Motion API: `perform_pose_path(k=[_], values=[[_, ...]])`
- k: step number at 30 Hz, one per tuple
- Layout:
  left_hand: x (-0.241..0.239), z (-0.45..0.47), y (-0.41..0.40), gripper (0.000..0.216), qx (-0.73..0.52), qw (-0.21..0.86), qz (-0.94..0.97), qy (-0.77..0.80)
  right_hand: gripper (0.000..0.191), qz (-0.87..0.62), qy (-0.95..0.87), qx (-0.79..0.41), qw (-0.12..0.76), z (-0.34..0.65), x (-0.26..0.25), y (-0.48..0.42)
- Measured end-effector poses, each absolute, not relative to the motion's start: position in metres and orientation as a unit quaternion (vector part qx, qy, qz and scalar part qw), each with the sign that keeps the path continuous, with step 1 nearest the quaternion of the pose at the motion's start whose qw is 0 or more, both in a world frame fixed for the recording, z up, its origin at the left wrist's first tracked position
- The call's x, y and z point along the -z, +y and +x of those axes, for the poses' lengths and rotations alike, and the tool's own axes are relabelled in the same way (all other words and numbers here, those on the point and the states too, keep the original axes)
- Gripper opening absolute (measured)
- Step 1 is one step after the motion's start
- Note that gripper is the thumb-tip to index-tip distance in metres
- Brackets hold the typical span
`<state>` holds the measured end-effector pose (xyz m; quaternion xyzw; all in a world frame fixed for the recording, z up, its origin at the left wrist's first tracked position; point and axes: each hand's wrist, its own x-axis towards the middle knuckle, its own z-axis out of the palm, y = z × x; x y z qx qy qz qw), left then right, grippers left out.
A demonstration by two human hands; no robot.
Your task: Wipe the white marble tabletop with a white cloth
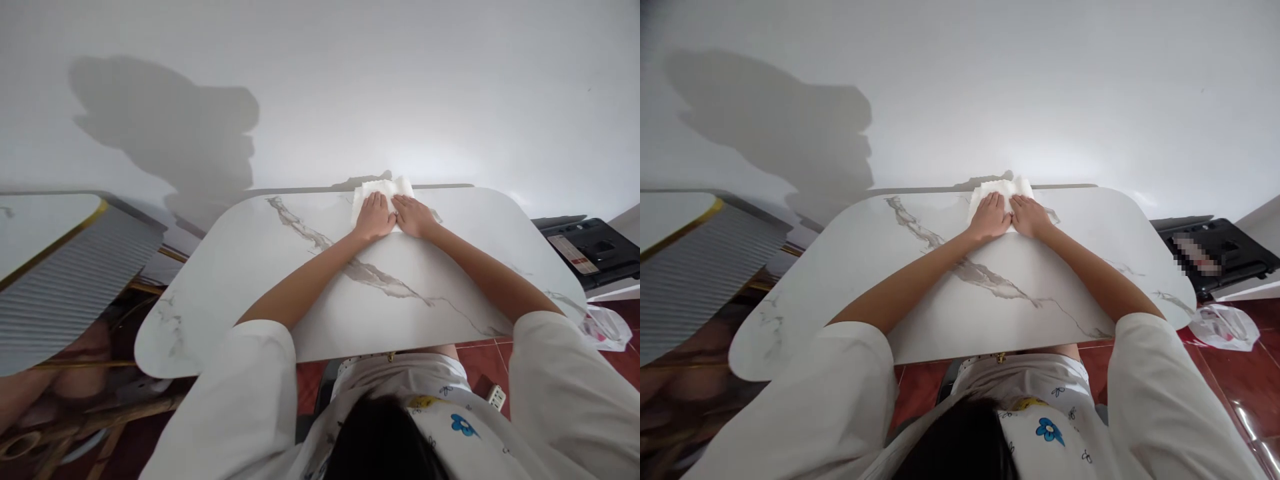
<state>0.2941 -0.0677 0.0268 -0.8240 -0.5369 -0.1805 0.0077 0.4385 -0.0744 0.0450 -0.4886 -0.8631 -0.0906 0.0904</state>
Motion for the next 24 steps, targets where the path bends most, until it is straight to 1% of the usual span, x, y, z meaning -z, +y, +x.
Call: perform_pose_path(k=[6,13,19,24], values=[[-0.033,0.312,-0.03,0.061,0.175,0.011,-0.826,-0.536,0.05,-0.511,-0.849,0.087,0.103,0.455,-0.048,-0.036],[-0.037,0.338,-0.011,0.058,0.178,0.027,-0.823,-0.539,0.05,-0.522,-0.841,0.082,0.118,0.478,-0.044,-0.013],[-0.032,0.337,-0.015,0.059,0.195,0.01,-0.829,-0.524,0.051,-0.53,-0.833,0.085,0.133,0.478,-0.038,-0.022],[-0.033,0.338,-0.04,0.06,0.185,0.006,-0.841,-0.509,0.051,-0.541,-0.828,0.089,0.118,0.481,-0.041,-0.053]])
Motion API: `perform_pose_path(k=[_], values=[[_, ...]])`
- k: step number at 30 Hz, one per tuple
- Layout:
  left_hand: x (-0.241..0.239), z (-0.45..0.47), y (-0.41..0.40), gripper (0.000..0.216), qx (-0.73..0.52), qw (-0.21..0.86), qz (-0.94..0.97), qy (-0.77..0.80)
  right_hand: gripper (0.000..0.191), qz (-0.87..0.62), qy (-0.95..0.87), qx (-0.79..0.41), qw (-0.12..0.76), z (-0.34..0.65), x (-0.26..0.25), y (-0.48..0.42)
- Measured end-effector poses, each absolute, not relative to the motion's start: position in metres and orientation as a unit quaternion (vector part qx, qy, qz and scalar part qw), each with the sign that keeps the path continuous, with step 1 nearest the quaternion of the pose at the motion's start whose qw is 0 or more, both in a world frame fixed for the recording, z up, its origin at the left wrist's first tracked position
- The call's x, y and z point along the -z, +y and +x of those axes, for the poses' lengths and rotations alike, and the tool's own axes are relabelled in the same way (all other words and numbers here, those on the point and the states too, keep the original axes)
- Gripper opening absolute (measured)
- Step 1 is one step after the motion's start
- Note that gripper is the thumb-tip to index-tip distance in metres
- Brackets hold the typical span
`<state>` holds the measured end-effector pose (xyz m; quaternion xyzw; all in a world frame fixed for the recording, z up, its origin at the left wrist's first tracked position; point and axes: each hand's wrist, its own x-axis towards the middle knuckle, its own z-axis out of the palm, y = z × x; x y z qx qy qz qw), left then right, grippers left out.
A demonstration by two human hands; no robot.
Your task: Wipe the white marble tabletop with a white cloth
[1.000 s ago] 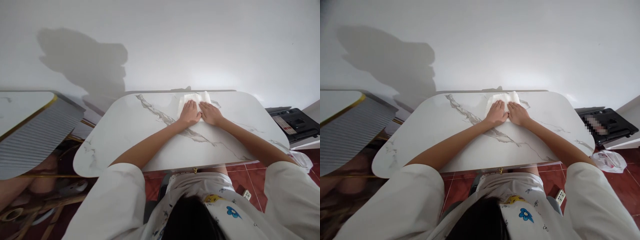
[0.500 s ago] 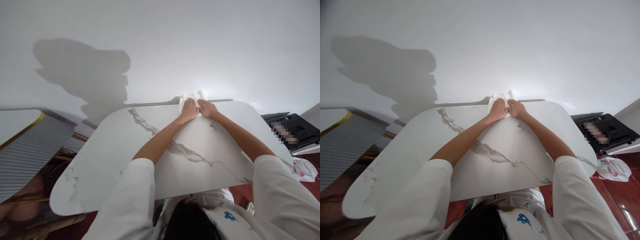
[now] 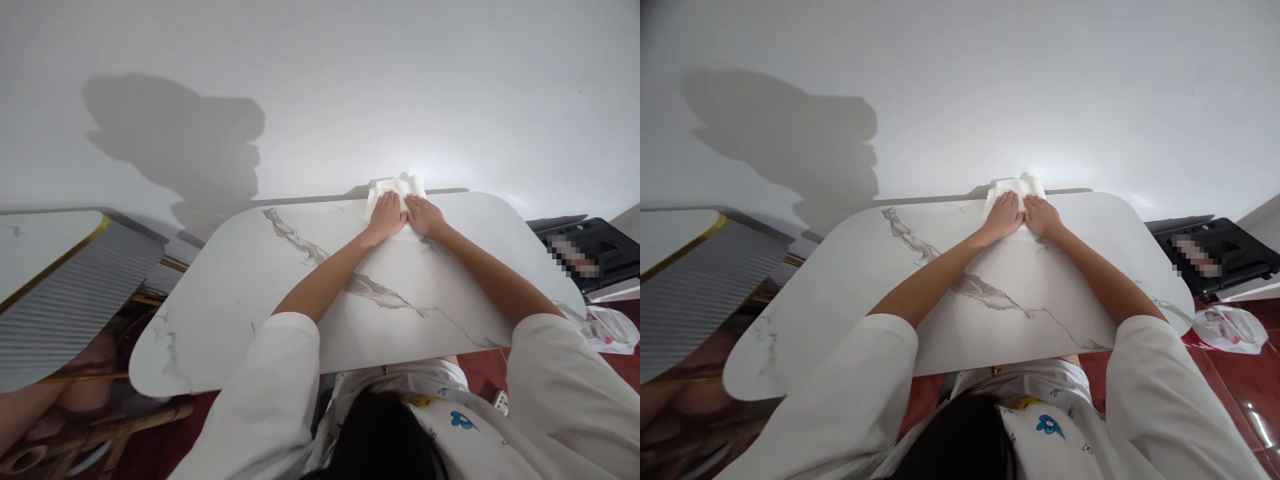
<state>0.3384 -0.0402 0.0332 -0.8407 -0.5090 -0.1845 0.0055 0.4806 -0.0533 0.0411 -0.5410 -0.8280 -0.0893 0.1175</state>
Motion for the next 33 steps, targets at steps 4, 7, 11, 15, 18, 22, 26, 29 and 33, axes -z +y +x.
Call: perform_pose_path(k=[4,7,11,15,18,22,26,29,33], values=[[-0.031,0.339,-0.073,0.061,0.166,0.013,-0.856,-0.49,0.05,-0.537,-0.833,0.089,0.099,0.485,-0.044,-0.089],[-0.029,0.339,-0.103,0.062,0.166,0.021,-0.859,-0.483,0.05,-0.528,-0.84,0.088,0.089,0.489,-0.045,-0.122],[-0.031,0.334,-0.15,0.065,0.148,0.008,-0.862,-0.484,0.05,-0.505,-0.854,0.089,0.089,0.49,-0.042,-0.17],[-0.036,0.324,-0.203,0.066,0.122,-0.017,-0.868,-0.48,0.051,-0.482,-0.866,0.083,0.1,0.484,-0.037,-0.222],[-0.036,0.315,-0.244,0.064,0.117,-0.023,-0.877,-0.465,0.052,-0.469,-0.873,0.076,0.114,0.478,-0.034,-0.261],[-0.031,0.314,-0.286,0.064,0.14,-0.029,-0.887,-0.44,0.052,-0.467,-0.871,0.065,0.137,0.479,-0.031,-0.307],[-0.032,0.334,-0.299,0.065,0.125,-0.069,-0.898,-0.415,0.051,-0.489,-0.859,0.045,0.148,0.503,-0.032,-0.33],[-0.037,0.357,-0.291,0.065,0.121,-0.104,-0.911,-0.38,0.051,-0.507,-0.85,0.042,0.14,0.529,-0.033,-0.332],[-0.047,0.379,-0.268,0.06,0.099,-0.136,-0.91,-0.379,0.051,-0.517,-0.843,0.053,0.138,0.552,-0.031,-0.312]])
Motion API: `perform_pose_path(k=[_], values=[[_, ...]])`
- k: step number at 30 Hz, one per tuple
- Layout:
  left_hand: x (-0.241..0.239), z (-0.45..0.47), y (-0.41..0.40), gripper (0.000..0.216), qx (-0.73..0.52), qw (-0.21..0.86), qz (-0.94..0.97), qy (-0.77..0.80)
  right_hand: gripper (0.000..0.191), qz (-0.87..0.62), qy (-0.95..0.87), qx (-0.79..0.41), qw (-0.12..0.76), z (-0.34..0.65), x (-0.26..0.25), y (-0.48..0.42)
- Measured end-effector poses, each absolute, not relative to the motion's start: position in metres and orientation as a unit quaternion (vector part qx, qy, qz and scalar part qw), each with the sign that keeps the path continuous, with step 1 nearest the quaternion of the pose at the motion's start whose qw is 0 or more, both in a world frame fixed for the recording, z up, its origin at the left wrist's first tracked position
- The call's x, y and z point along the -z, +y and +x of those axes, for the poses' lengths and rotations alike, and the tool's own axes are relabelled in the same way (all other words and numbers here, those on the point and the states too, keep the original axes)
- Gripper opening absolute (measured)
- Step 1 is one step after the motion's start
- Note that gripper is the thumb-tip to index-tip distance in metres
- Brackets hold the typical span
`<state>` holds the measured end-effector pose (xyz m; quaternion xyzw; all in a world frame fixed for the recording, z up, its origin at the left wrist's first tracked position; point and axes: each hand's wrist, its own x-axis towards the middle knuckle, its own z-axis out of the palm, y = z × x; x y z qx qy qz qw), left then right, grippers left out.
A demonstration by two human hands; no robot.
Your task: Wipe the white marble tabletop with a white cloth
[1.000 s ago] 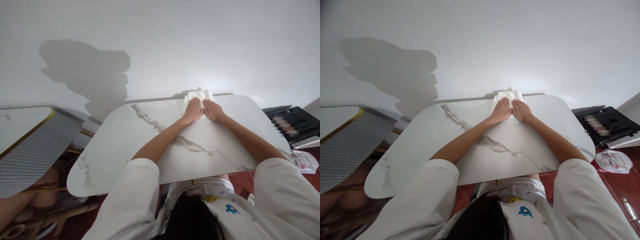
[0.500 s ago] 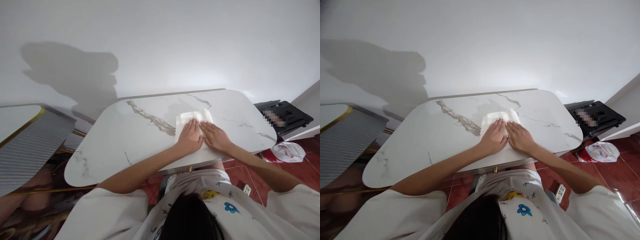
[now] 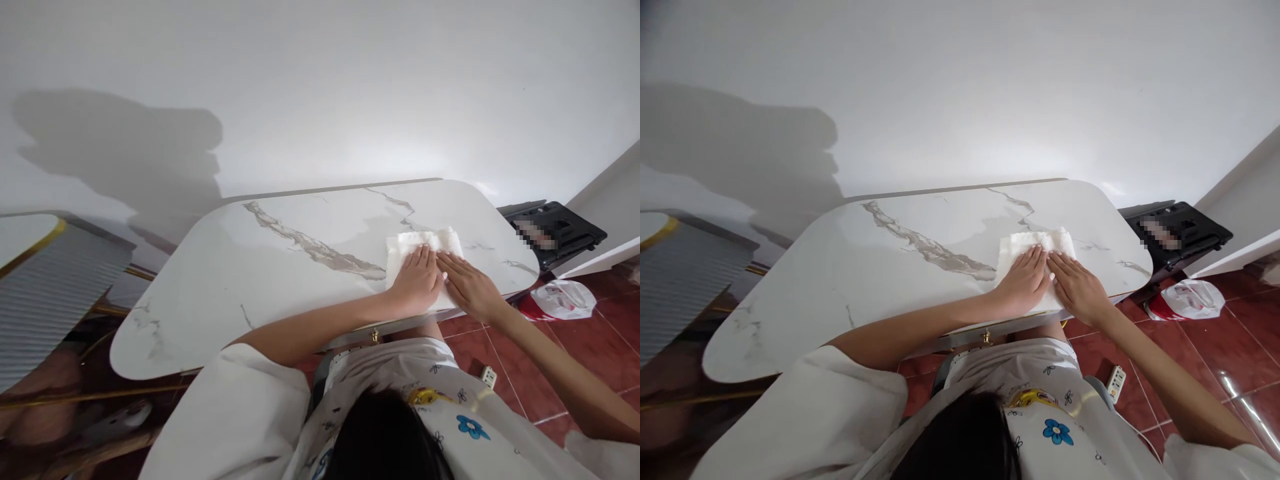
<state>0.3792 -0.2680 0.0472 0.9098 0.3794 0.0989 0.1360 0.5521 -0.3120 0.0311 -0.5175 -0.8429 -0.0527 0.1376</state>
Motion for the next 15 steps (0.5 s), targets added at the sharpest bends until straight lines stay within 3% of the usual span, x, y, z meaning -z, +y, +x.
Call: perform_pose_path(k=[6,15], values=[[-0.048,0.381,-0.217,0.057,-0.093,0.112,0.895,0.422,0.051,-0.497,-0.857,0.046,0.129,0.552,-0.033,-0.246],[-0.028,0.365,-0.108,0.049,-0.182,0.018,0.876,0.446,0.052,-0.494,-0.862,0.04,0.108,0.528,-0.034,-0.133]])
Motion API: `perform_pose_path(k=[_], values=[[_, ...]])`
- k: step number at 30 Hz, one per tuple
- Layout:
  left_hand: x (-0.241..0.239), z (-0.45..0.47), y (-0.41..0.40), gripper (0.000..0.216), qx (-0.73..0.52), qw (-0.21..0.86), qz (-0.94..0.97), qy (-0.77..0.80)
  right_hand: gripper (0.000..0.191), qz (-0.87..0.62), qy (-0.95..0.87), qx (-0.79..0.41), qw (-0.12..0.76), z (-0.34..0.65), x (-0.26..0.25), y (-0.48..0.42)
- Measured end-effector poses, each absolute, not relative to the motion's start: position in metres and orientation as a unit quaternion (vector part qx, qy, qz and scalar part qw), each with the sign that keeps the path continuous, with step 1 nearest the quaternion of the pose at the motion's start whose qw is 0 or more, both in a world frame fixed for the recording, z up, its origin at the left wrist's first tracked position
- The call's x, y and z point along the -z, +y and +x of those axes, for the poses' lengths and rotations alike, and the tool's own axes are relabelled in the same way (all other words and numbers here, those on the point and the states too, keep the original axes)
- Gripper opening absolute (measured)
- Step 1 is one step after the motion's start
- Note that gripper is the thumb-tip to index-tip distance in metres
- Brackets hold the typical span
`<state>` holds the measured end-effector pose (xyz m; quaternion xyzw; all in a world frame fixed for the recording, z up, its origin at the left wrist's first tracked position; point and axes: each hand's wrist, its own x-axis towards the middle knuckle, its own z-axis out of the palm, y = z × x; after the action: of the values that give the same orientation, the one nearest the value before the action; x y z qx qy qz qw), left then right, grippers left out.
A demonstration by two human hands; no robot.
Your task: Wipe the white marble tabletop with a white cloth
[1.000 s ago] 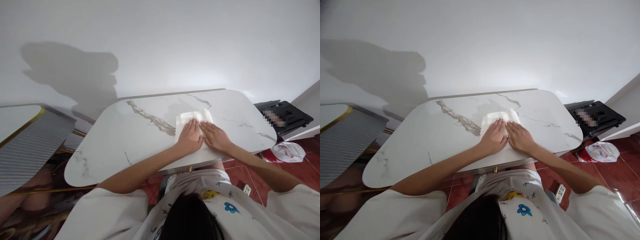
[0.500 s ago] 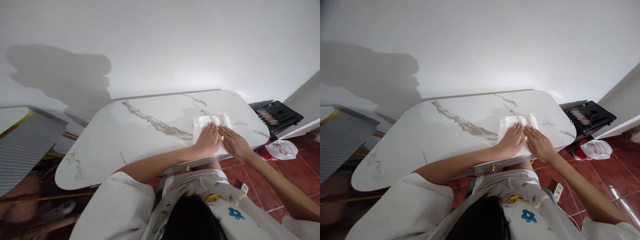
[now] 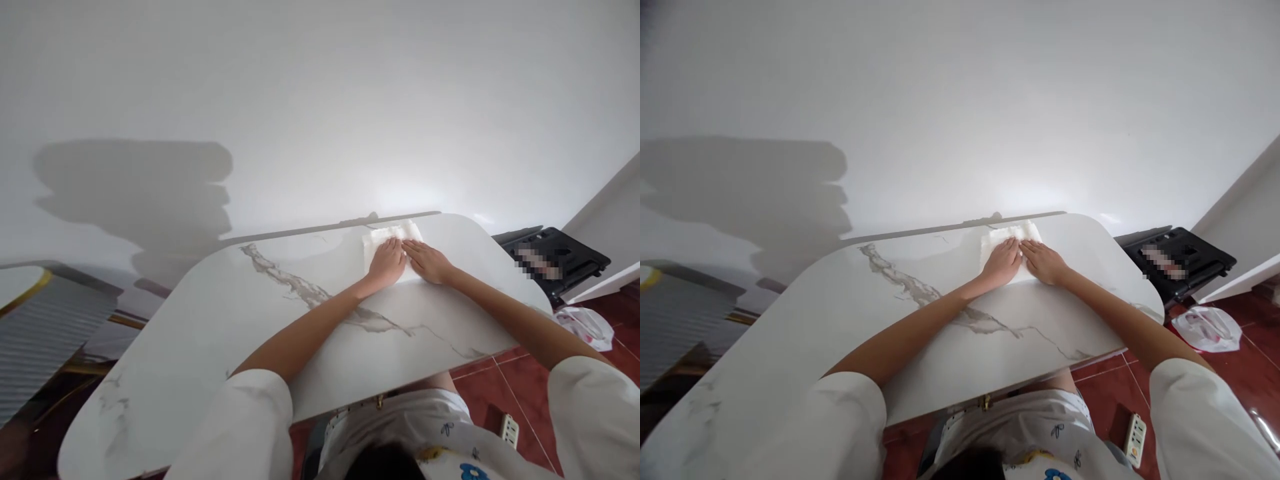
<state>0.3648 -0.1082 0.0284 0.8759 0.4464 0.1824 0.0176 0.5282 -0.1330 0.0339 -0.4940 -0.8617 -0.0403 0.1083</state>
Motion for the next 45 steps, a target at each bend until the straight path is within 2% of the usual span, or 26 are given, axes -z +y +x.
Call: perform_pose_path(k=[12,24,32,45], values=[[-0.018,0.369,-0.018,0.046,-0.214,-0.063,0.852,0.473,0.053,-0.504,-0.854,0.039,0.127,0.522,-0.031,-0.036],[-0.03,0.433,-0.01,0.048,-0.205,-0.038,0.871,0.446,0.055,-0.551,-0.822,0.048,0.138,0.581,-0.031,-0.037],[-0.029,0.43,-0.059,0.05,-0.183,-0.034,0.876,0.444,0.054,-0.556,-0.823,0.034,0.111,0.579,-0.039,-0.091],[-0.031,0.394,-0.204,0.057,-0.116,0.033,0.913,0.39,0.052,-0.512,-0.848,0.058,0.123,0.558,-0.034,-0.247]])
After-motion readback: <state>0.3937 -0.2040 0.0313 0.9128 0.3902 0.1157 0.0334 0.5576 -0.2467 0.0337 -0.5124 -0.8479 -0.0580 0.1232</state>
